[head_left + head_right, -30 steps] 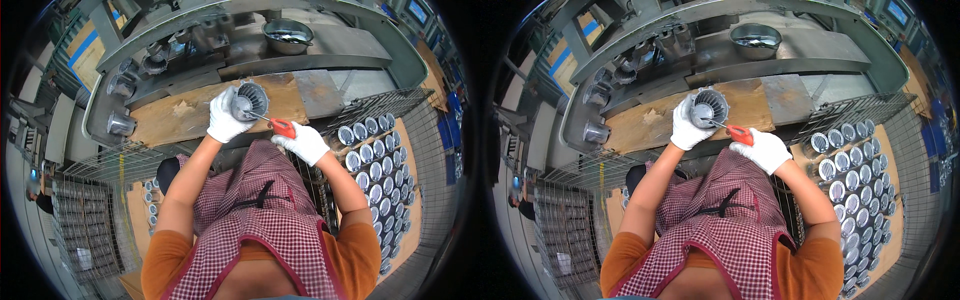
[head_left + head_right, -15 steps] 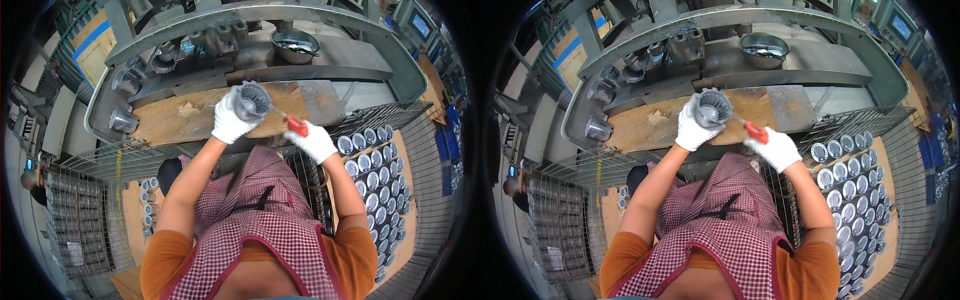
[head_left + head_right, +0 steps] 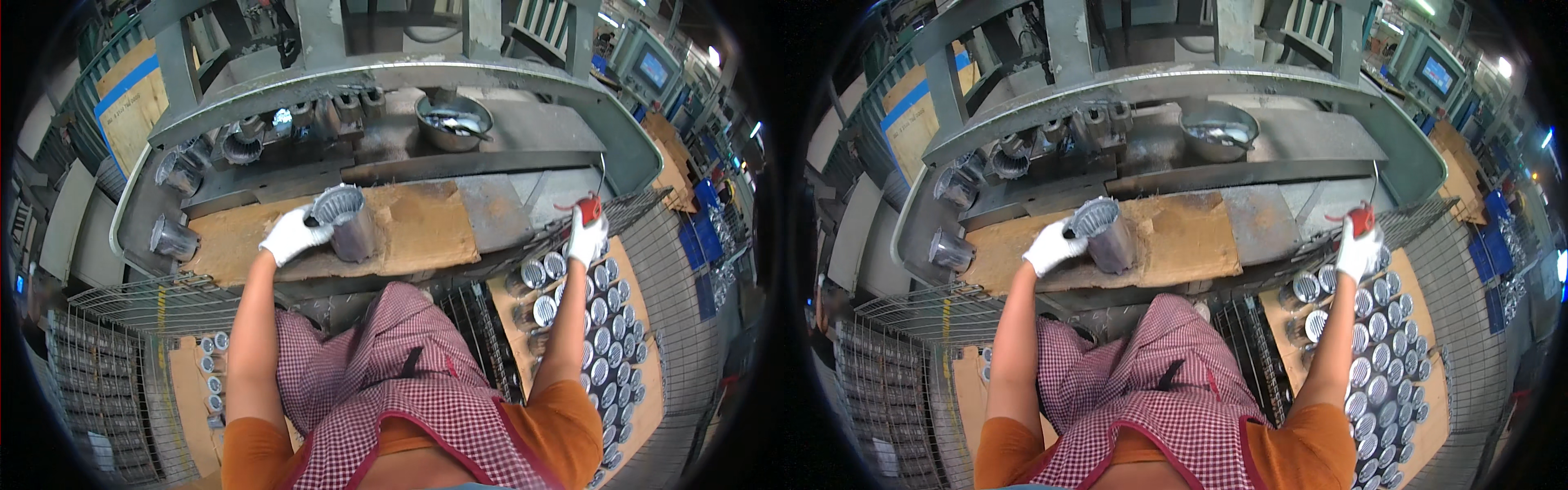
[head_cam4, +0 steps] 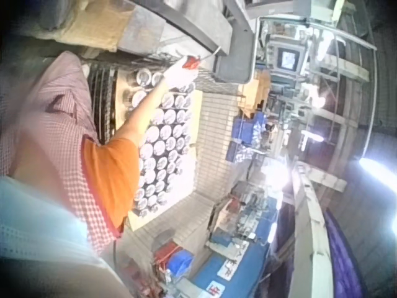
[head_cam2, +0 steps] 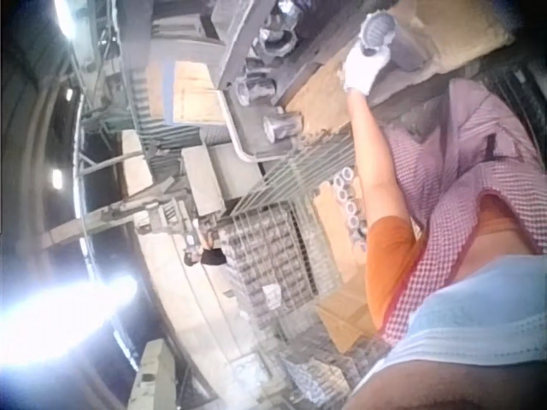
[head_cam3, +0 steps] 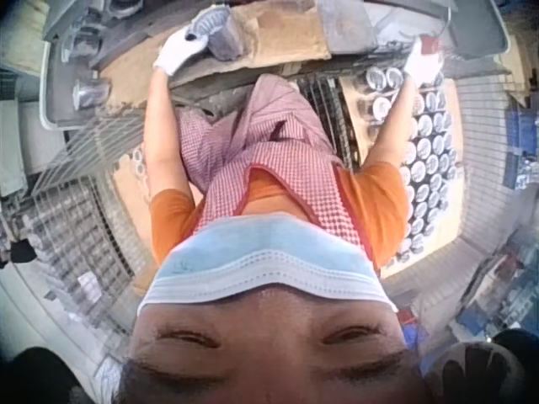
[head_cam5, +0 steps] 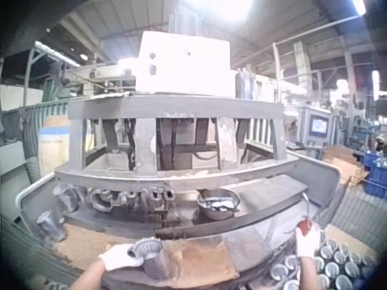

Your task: Cleaning and deburring circular metal vents using a brush and a screwdriver-like tool, then placing them on a pallet.

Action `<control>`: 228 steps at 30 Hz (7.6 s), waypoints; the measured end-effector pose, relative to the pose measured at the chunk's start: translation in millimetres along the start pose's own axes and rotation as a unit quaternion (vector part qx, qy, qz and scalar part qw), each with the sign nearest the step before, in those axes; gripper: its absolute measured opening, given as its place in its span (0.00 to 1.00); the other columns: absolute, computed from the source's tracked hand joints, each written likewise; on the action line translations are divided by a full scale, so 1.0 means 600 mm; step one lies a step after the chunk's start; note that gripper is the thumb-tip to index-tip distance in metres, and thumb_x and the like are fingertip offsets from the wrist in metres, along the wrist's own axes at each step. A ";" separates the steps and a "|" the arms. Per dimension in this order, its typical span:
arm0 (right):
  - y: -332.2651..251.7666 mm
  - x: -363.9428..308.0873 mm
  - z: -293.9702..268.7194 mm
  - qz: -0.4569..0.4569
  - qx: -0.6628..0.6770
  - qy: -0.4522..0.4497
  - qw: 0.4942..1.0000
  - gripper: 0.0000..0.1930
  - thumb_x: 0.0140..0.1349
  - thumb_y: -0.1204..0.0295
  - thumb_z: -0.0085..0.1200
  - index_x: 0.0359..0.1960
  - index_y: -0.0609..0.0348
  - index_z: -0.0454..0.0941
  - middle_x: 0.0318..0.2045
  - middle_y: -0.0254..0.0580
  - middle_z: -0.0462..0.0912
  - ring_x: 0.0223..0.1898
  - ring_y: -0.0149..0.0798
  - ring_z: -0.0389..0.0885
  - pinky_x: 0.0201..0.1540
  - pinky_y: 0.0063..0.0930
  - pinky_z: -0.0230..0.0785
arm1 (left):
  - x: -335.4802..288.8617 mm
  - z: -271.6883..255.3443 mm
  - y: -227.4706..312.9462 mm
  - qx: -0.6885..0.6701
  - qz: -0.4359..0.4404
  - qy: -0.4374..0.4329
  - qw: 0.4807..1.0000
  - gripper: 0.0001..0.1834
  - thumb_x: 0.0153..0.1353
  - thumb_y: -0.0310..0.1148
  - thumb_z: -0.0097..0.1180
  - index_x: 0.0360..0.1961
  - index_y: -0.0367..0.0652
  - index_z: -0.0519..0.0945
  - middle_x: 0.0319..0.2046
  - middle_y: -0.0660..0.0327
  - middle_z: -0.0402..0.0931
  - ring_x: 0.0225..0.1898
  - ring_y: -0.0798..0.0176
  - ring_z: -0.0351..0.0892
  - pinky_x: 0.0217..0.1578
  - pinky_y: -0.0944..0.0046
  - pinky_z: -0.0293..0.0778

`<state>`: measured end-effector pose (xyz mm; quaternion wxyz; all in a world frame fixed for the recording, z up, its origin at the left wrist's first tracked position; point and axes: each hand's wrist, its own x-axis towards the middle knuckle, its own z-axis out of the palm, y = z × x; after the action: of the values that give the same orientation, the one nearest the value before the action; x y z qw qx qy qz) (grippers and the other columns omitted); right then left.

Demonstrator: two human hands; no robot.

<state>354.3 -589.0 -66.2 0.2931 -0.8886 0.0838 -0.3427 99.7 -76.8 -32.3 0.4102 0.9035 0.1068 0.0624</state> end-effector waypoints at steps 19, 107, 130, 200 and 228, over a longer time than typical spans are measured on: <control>-0.377 -0.037 0.154 -0.256 0.053 -0.189 0.947 0.18 0.60 0.51 0.51 0.41 0.47 0.83 0.37 0.50 0.83 0.40 0.54 0.81 0.45 0.43 0.73 | -0.013 0.012 -0.040 0.192 -0.006 0.117 0.974 0.31 0.66 0.59 0.38 0.44 0.43 0.82 0.42 0.49 0.80 0.47 0.45 0.76 0.51 0.50 0.68; -0.181 -0.255 -0.145 0.429 0.674 -0.498 0.337 0.24 0.59 0.52 0.52 0.55 0.46 0.71 0.48 0.38 0.78 0.47 0.41 0.76 0.34 0.37 0.69 | -0.046 0.097 0.082 -0.016 0.241 0.177 0.954 0.53 0.52 0.58 0.63 0.68 0.33 0.54 0.63 0.47 0.64 0.57 0.49 0.70 0.57 0.53 0.65; 0.654 -0.366 -0.859 0.569 -0.387 0.242 0.684 0.45 0.37 0.52 0.69 0.62 0.33 0.63 0.55 0.54 0.66 0.55 0.57 0.72 0.51 0.48 0.73 | 0.025 0.160 0.056 0.248 0.226 0.115 0.935 0.27 0.68 0.42 0.50 0.64 0.42 0.66 0.62 0.49 0.67 0.60 0.49 0.70 0.58 0.57 0.65; -0.139 -0.059 0.042 -0.194 -0.095 -0.121 0.969 0.26 0.66 0.45 0.45 0.47 0.54 0.82 0.43 0.42 0.84 0.39 0.47 0.83 0.40 0.33 0.74 | -0.064 -0.132 -0.015 0.322 -0.213 0.192 0.902 0.19 0.59 0.47 0.54 0.40 0.45 0.85 0.43 0.54 0.82 0.45 0.47 0.81 0.44 0.51 0.76; -0.138 -0.056 0.049 -0.430 -0.126 0.097 0.889 0.19 0.63 0.53 0.54 0.26 0.55 0.84 0.20 0.41 0.83 0.19 0.46 0.79 0.19 0.37 0.68 | 0.031 0.131 -0.016 0.338 0.215 0.290 0.869 0.15 0.54 0.49 0.55 0.38 0.54 0.80 0.42 0.63 0.72 0.47 0.55 0.70 0.44 0.50 0.62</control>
<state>344.0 -496.3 -54.8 -0.0070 -0.8297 -0.2359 -0.5059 132.1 -123.5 -90.5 0.0062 0.9288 0.0384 0.3686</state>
